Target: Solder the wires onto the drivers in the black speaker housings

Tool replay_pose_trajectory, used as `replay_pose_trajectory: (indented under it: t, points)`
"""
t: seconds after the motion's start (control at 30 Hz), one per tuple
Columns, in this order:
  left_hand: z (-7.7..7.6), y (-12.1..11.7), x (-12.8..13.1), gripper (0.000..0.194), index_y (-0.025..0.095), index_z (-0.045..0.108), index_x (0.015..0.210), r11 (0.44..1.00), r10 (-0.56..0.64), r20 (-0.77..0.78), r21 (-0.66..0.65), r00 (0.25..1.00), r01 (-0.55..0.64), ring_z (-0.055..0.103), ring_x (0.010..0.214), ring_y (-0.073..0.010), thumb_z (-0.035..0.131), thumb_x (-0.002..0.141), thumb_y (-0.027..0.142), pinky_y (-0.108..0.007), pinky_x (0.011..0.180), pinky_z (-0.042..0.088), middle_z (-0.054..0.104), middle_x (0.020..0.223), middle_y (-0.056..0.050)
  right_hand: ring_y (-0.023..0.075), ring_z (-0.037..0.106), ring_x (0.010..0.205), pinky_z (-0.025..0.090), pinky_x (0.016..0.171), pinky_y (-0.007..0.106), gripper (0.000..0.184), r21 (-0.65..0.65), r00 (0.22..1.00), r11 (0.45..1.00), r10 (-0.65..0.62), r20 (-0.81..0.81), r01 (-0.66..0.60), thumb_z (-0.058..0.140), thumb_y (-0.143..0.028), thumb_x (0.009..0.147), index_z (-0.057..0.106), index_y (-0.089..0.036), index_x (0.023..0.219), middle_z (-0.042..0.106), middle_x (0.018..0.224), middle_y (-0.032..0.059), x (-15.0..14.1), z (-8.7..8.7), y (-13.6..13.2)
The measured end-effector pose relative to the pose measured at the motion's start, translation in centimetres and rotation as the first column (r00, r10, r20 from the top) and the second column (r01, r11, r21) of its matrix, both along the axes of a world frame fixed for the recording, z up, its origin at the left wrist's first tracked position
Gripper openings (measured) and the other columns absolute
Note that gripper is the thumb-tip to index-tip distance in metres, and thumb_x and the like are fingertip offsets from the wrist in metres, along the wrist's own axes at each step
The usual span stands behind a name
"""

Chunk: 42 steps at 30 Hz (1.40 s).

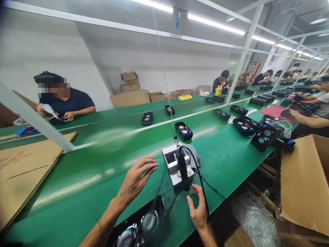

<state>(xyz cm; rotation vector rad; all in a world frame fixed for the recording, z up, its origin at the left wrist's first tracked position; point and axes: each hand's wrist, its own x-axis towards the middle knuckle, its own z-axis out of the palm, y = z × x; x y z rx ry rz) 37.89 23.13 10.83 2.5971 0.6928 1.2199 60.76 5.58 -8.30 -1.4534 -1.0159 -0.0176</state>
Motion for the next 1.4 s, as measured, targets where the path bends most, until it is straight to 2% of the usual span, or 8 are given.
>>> replay_pose_trajectory:
  t: [0.1,0.2,0.3,0.4,0.57,0.8,1.07,1.4]
  points:
    - [-2.4,-5.3,-6.6,0.015,0.033,0.077,0.116,0.992,0.125,0.003,-0.022,0.992,-0.125,0.079,0.110,-0.0205,0.066,0.106,0.030,-0.049,0.114,0.061,0.082,0.100,0.003,0.0295,0.079,0.085,0.069,0.077,0.050,0.015,0.012,0.995,0.996,0.092,0.048,-0.092,0.072,-0.029,0.095,0.077,-0.032,0.109,0.080,0.096,0.0044,-0.8,0.5,-1.6]
    - [-5.6,-11.7,-11.8,0.013,0.031,0.075,0.115,0.950,0.306,-0.075,-0.047,0.949,-0.310,0.080,0.107,-0.0219,0.069,0.104,0.032,-0.051,0.112,0.062,0.082,0.096,0.003,0.0299,0.077,0.077,0.066,0.075,0.055,0.016,-0.044,0.939,0.947,0.322,0.117,-0.319,0.080,-0.026,0.089,0.080,-0.038,0.099,0.080,0.084,-0.0001,-3.0,0.9,-3.5]
    - [-8.8,-17.1,-14.1,0.021,0.031,0.074,0.119,0.900,0.411,-0.250,-0.041,0.877,-0.434,0.078,0.116,-0.0282,0.073,0.099,0.038,-0.058,0.113,0.061,0.083,0.099,0.001,0.0334,0.080,0.089,0.065,0.081,0.060,0.034,-0.183,0.766,0.821,0.571,0.295,-0.541,0.088,-0.030,0.087,0.079,-0.043,0.116,0.086,0.098,0.0001,-5.9,2.3,-4.3]
    - [-11.3,-20.2,-13.9,0.021,0.029,0.075,0.116,0.867,0.472,-0.309,-0.009,0.826,-0.499,0.077,0.118,-0.0330,0.076,0.095,0.035,-0.066,0.114,0.059,0.082,0.097,-0.001,0.0312,0.079,0.100,0.061,0.097,0.061,0.035,-0.330,0.598,0.729,0.683,0.420,-0.600,0.089,-0.034,0.090,0.076,-0.039,0.122,0.086,0.103,0.0002,-8.0,3.9,-3.6]
    - [-12.6,-21.5,-12.1,0.009,0.029,0.074,0.099,0.811,0.536,-0.326,-0.057,0.779,-0.582,0.076,0.115,-0.0323,0.071,0.093,0.022,-0.066,0.114,0.058,0.076,0.095,-0.002,0.0221,0.077,0.091,0.054,0.108,0.056,0.023,-0.389,0.517,0.697,0.712,0.475,-0.603,0.077,-0.017,0.094,0.075,-0.030,0.113,0.083,0.091,-0.0024,-9.0,5.1,-2.3]
    - [-12.7,-22.3,-10.3,0.006,0.027,0.065,0.093,0.747,0.607,-0.296,-0.103,0.737,-0.656,0.075,0.088,-0.0251,0.070,0.093,0.024,-0.065,0.114,0.058,0.071,0.087,-0.002,0.0230,0.077,0.082,0.055,0.108,0.063,0.033,-0.284,0.642,0.774,0.630,0.436,-0.566,0.069,-0.010,0.083,0.073,-0.033,0.106,0.078,0.083,-0.0048,-10.1,3.7,-3.0]
    - [-12.1,-22.5,-9.8,0.002,0.029,0.066,0.094,0.713,0.624,-0.335,-0.125,0.706,-0.690,0.075,0.091,-0.0262,0.067,0.096,0.028,-0.065,0.114,0.056,0.073,0.090,-0.001,0.0260,0.079,0.081,0.057,0.106,0.068,0.032,-0.322,0.635,0.753,0.658,0.406,-0.574,0.072,-0.016,0.083,0.071,-0.037,0.107,0.079,0.085,-0.0054,-10.1,4.1,-3.0]
    - [-12.1,-22.2,-9.1,0.013,0.029,0.064,0.086,0.678,0.674,-0.275,-0.138,0.686,-0.722,0.074,0.083,-0.0241,0.072,0.094,0.036,-0.065,0.114,0.057,0.070,0.082,0.001,0.0286,0.078,0.080,0.057,0.102,0.073,0.028,-0.298,0.678,0.794,0.608,0.414,-0.530,0.076,-0.021,0.080,0.068,-0.037,0.101,0.075,0.078,-0.0058,-11.0,3.5,-3.0]
